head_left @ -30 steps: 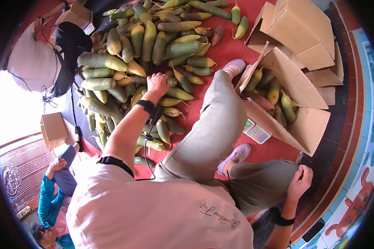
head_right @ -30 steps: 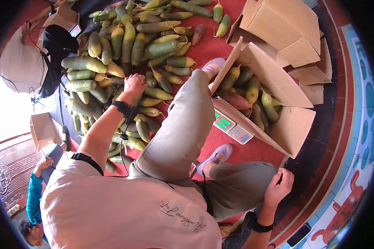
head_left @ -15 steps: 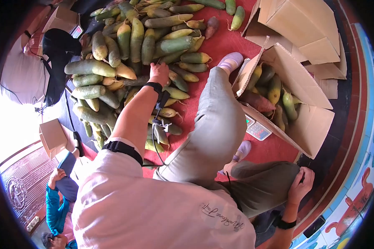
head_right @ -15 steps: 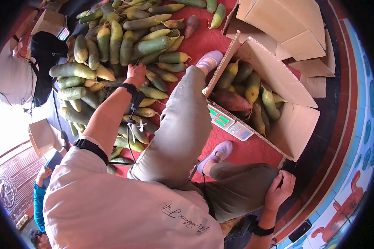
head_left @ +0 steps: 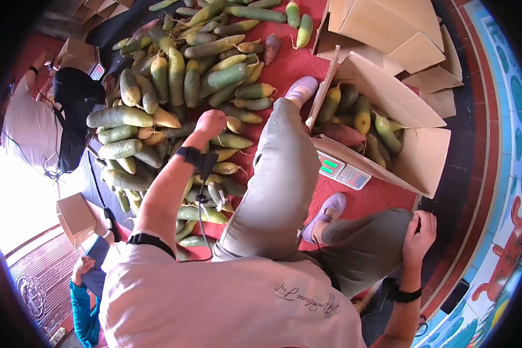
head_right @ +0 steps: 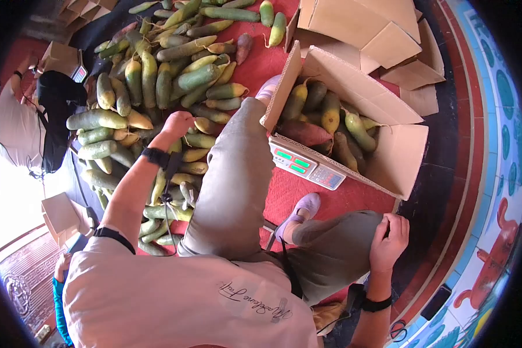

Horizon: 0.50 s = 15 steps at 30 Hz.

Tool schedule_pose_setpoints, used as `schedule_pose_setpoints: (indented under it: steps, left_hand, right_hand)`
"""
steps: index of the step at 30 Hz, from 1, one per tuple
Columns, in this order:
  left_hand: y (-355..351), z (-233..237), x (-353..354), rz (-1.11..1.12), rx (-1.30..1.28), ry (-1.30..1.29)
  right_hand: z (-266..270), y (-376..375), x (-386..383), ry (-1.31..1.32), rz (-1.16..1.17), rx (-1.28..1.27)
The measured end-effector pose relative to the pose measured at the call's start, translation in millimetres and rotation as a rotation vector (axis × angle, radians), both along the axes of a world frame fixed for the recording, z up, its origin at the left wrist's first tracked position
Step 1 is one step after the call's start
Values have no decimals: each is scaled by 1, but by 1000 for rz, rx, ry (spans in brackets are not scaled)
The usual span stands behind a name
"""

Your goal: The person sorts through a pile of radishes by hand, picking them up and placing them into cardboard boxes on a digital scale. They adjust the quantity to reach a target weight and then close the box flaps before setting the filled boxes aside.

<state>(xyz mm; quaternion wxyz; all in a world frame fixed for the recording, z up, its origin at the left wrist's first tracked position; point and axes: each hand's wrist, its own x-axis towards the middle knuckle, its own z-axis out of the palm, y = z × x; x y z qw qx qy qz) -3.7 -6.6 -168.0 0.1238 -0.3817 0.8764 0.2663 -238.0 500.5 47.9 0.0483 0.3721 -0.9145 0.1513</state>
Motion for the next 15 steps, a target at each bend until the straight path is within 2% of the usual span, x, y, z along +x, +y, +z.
schedule_pose_setpoints:
  steps: [1, 3, 5, 8, 9, 10, 12, 13, 14, 15]
  left_hand:
    - [5, 20, -4, -7, -4, 8]
    - [19, 73, -16, -7, -72, 292]
    - [34, 138, -36, -27, 26, 534]
    - [48, 219, -67, -189, 18, 638]
    - [55, 239, -80, -291, -60, 763]
    - [70, 270, -92, -249, 43, 740]
    - [87, 288, -122, -263, 259, 907]
    - [92, 296, -137, -369, 259, 939]
    - [104, 306, -147, -322, 338, 916]
    - [104, 292, -165, -406, 270, 991]
  right_hand:
    - [0, 1, 0, 8, 4, -13]
    - [1, 4, 1, 19, -4, -10]
    - [0, 6, 1, 30, -3, -14]
    - [-3, 10, -1, 51, 12, -35]
    - [-3, 11, 0, 60, 14, -40]
    - [-4, 11, 0, 68, 17, -42]
    - [-3, 11, 3, 75, 22, -51]
    - [-2, 10, 4, 77, 27, -56]
    - [-2, 9, 5, 78, 36, -59]
    - [-3, 10, 6, 84, 27, -56]
